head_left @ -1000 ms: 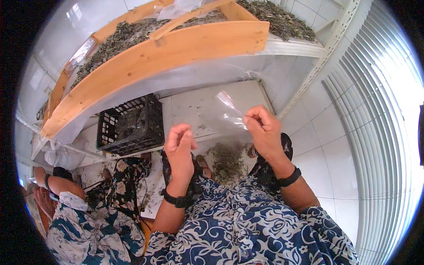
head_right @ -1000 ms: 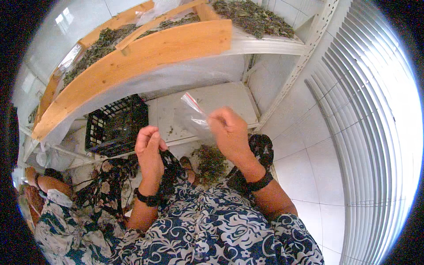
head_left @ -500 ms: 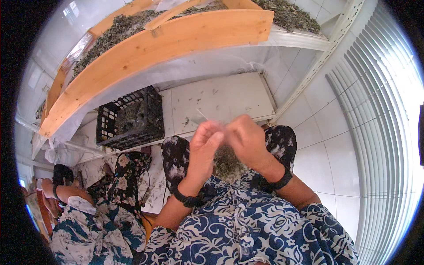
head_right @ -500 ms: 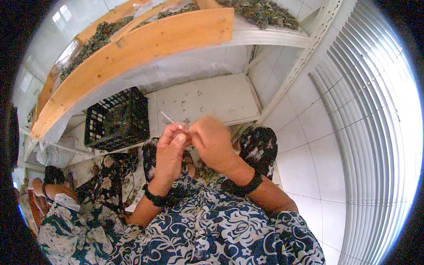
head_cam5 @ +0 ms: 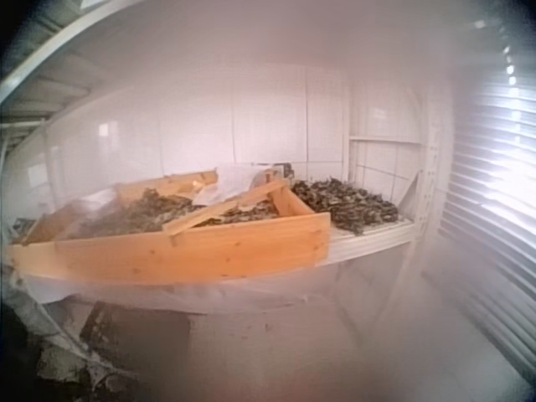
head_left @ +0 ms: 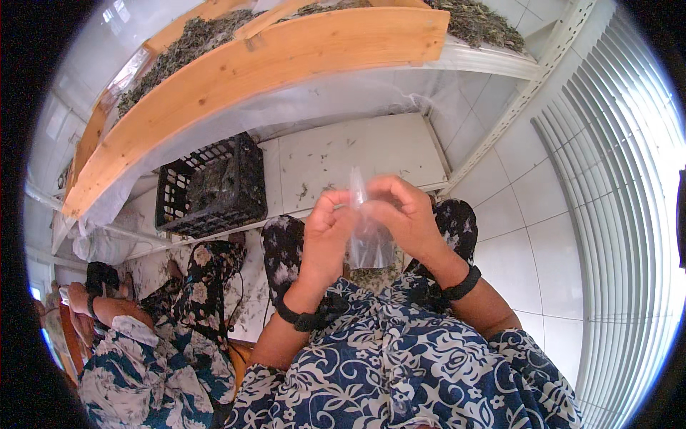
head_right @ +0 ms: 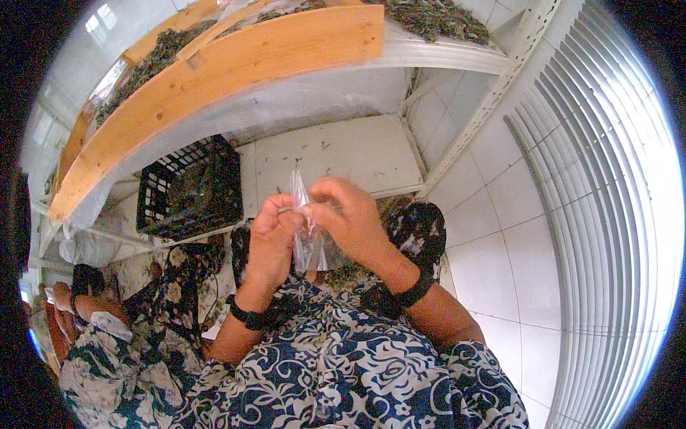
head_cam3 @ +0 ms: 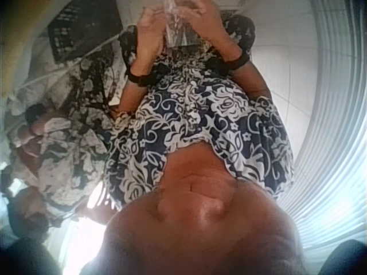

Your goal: The person gathers dried leaves by hand from a wooden tray and a shelf, rubs them between their palms, and places them into a plastic bag. They then press the air out of the bag, seal it, and set it aside.

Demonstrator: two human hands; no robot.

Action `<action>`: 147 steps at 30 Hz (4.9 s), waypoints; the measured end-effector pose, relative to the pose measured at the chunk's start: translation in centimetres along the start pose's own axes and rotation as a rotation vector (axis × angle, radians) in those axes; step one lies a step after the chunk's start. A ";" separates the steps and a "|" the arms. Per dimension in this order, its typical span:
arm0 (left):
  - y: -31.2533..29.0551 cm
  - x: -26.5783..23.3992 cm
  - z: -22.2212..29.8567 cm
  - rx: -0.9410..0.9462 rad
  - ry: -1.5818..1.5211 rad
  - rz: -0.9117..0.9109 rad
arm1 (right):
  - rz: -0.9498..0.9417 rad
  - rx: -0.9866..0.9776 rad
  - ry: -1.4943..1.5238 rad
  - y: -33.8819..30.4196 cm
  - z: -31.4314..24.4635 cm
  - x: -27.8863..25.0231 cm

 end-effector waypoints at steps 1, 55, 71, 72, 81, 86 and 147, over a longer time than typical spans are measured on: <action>-0.1 0.2 0.0 -0.001 0.047 -0.038 | 0.000 -0.001 0.001 -0.1 -0.1 -0.1; -0.1 -1.7 -2.7 -0.023 -0.025 0.024 | -0.036 -0.204 -0.585 -1.3 -2.5 0.3; -0.4 -1.4 -3.5 -0.159 -0.197 0.049 | -0.140 -0.346 -0.566 -1.8 -2.1 1.0; -0.4 -1.5 -3.4 -0.158 -0.179 0.064 | -0.134 -0.310 -0.518 -1.8 -2.1 0.9; -0.5 -0.7 -3.2 -0.119 -0.250 0.044 | -0.148 -0.280 -0.483 -1.5 -2.6 0.1; -0.3 -1.6 -3.7 -0.127 -0.114 0.054 | -0.244 -0.381 -0.669 -1.6 -2.5 0.8; 1.3 -1.1 -1.2 0.000 0.334 -0.112 | -0.204 -0.123 -0.306 -0.6 -1.1 -1.1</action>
Point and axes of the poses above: each hand's wrist, its own y-axis towards the middle knuckle, its own x-axis out of the palm, z = x × y, the point moved 6 cm from there along y, towards the middle knuckle, and after that the axes turned 6 degrees about -y, right-handed, at the moved point
